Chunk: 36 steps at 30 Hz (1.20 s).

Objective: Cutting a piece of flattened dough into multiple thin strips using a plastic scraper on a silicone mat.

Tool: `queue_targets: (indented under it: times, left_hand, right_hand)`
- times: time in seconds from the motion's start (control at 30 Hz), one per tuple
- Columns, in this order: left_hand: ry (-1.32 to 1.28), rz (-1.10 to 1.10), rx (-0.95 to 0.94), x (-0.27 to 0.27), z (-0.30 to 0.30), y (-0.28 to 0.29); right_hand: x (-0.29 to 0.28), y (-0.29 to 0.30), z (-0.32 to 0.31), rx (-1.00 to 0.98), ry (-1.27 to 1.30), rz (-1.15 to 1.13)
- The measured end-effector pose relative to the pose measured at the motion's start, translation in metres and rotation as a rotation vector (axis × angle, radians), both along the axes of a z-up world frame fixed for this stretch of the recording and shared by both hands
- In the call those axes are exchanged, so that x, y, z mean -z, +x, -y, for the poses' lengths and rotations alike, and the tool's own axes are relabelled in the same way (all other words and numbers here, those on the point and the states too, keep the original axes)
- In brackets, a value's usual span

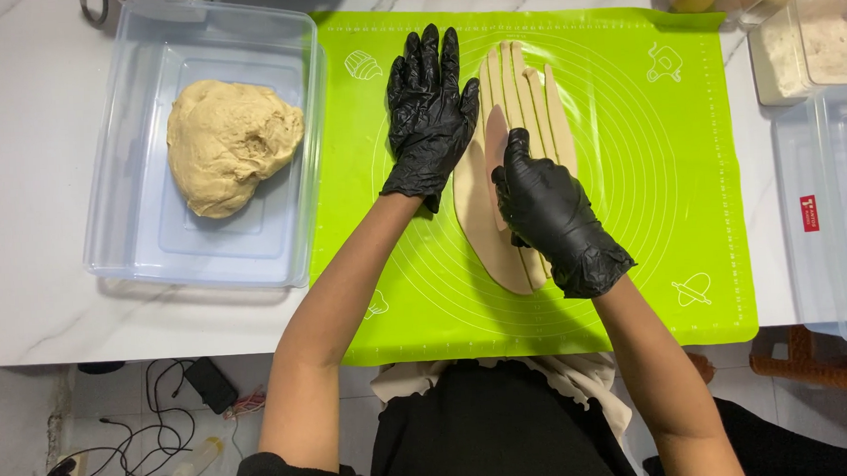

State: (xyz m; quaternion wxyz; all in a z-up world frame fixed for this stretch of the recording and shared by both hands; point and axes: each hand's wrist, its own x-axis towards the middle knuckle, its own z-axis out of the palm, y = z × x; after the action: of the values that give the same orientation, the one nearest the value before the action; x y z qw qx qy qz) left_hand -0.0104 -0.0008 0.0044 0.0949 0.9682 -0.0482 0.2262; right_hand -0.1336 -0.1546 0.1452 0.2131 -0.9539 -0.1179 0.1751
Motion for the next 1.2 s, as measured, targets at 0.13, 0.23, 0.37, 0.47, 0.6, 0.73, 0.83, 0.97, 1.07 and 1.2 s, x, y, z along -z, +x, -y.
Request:
queue_targets:
  times: [0.13,0.23,0.37,0.47,0.6,0.73,0.83,0.97,1.07,1.2]
  left_hand:
    - [-0.007,0.013,0.0,0.0,-0.001,-0.001]
    - [0.019,-0.007,-0.005,0.001,0.0,0.0]
    - [0.024,-0.02,-0.003,-0.001,-0.001,-0.002]
    - [-0.001,-0.005,0.008,0.001,0.0,-0.001]
    - [-0.048,0.034,0.021,0.003,0.0,-0.002]
    - [-0.035,0.041,0.021,0.001,-0.001,-0.003]
    - [-0.016,0.002,0.016,-0.003,-0.001,-0.004]
    - [-0.022,0.002,0.026,-0.003,-0.001,-0.003]
    - [-0.028,0.019,0.027,-0.002,0.0,-0.002]
    - [-0.032,0.004,0.034,-0.003,-0.001,-0.002]
  right_hand:
    - [0.031,0.007,0.013,-0.075,0.016,0.18]
    - [0.029,0.021,0.014,-0.036,0.039,0.147]
    - [-0.021,0.02,-0.005,0.263,0.262,-0.213]
    - [0.01,0.009,0.013,0.178,0.244,-0.166]
    - [-0.032,-0.013,-0.009,0.479,0.255,-0.322]
    - [0.001,-0.002,0.008,0.125,0.083,-0.17]
    - [-0.003,0.008,0.007,0.072,0.026,-0.146]
    - [-0.015,-0.004,0.003,0.295,0.2,-0.288]
    - [-0.035,-0.017,-0.001,0.368,0.236,-0.337]
    - [-0.04,-0.037,-0.001,0.282,0.186,-0.307]
